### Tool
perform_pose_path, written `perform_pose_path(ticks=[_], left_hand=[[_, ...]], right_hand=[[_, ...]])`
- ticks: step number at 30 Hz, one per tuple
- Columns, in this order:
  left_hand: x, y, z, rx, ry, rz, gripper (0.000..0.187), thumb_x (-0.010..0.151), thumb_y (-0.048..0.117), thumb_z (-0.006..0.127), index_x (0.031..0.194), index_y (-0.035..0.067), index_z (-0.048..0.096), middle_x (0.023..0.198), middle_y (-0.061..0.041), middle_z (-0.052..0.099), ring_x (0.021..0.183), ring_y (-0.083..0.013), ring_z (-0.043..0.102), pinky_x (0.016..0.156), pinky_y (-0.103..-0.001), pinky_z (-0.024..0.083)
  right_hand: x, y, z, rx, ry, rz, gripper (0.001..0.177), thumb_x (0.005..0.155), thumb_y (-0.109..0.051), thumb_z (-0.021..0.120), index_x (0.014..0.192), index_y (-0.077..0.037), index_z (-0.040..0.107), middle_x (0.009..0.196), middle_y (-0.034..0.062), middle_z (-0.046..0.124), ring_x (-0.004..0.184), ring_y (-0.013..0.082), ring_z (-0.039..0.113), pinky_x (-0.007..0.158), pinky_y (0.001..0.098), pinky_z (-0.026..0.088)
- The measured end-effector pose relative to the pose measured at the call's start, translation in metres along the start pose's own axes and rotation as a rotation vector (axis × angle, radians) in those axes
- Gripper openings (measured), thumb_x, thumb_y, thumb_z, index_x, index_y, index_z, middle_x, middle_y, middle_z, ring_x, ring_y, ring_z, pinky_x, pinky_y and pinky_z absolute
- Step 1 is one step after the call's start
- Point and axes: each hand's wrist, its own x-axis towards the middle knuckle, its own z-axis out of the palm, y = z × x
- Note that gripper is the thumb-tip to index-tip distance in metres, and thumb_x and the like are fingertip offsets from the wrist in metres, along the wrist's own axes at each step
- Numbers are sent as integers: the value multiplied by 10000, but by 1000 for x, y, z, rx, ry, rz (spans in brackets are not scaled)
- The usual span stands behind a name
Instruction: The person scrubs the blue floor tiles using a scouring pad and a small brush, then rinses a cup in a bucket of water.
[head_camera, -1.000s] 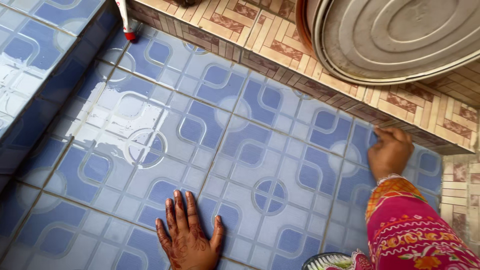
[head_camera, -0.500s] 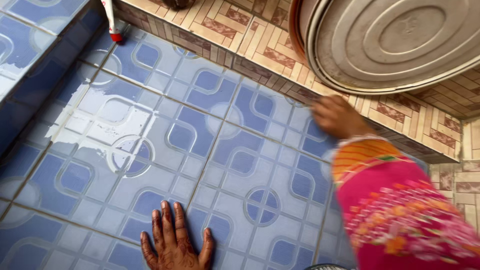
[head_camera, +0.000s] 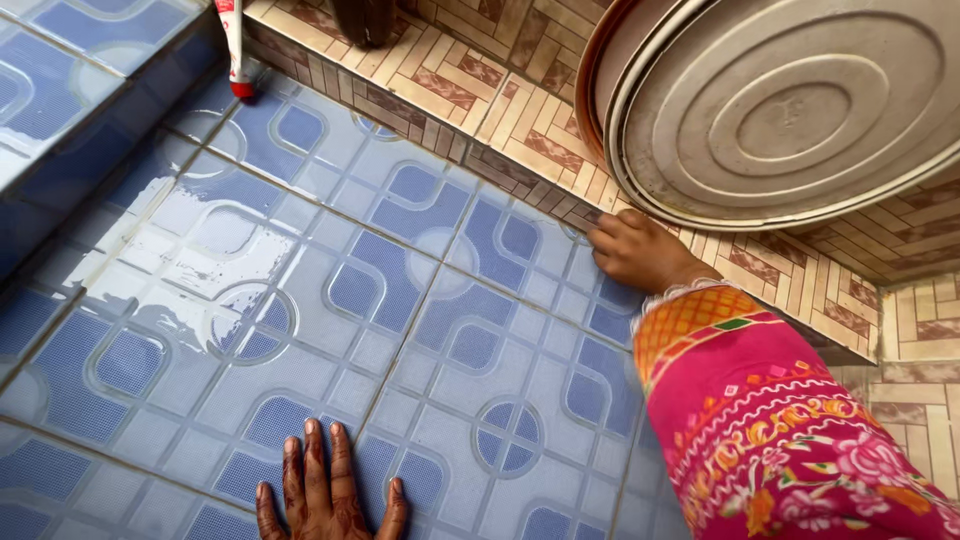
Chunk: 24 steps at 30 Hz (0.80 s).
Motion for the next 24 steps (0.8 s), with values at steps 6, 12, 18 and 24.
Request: perform_pose_path(ticks=[6, 12, 18, 24], left_hand=[[-2, -1, 9, -3, 29, -9, 918, 757, 649, 510, 1508, 138, 384, 1568, -173, 373, 1482, -369, 298, 1203, -693, 92], [-1, 5, 3, -24, 18, -51, 906, 789, 619, 571, 1536, 142, 388, 1607, -161, 356, 1509, -357, 295, 1220, -675, 72], [0, 2, 7, 8, 22, -28, 928, 726, 629, 536, 1503, 142, 396, 1572, -158, 368, 1476, -361, 303, 1205, -676, 81], [0, 3, 5, 16, 30, -31, 907, 738, 628, 534, 1500, 149, 419, 1571, -164, 389, 1467, -349, 314, 1203, -671, 88]], right_hand=[[-87, -9, 0, 93, -241, 20, 178, 771, -166, 640, 906, -137, 751, 1028, -29, 625, 1071, 166, 567, 951, 339, 458], [-49, -6, 7, 104, -166, -136, 138, 755, -205, 644, 815, -124, 738, 1047, 25, 633, 1127, 202, 566, 954, 319, 464], [-97, -21, 17, 101, -290, 74, 157, 762, -179, 656, 864, -147, 771, 1030, -9, 639, 1073, 194, 568, 904, 364, 473], [-90, -6, 2, 51, -274, -132, 193, 710, -162, 664, 862, -130, 778, 1088, 2, 646, 1065, 207, 579, 907, 343, 481]])
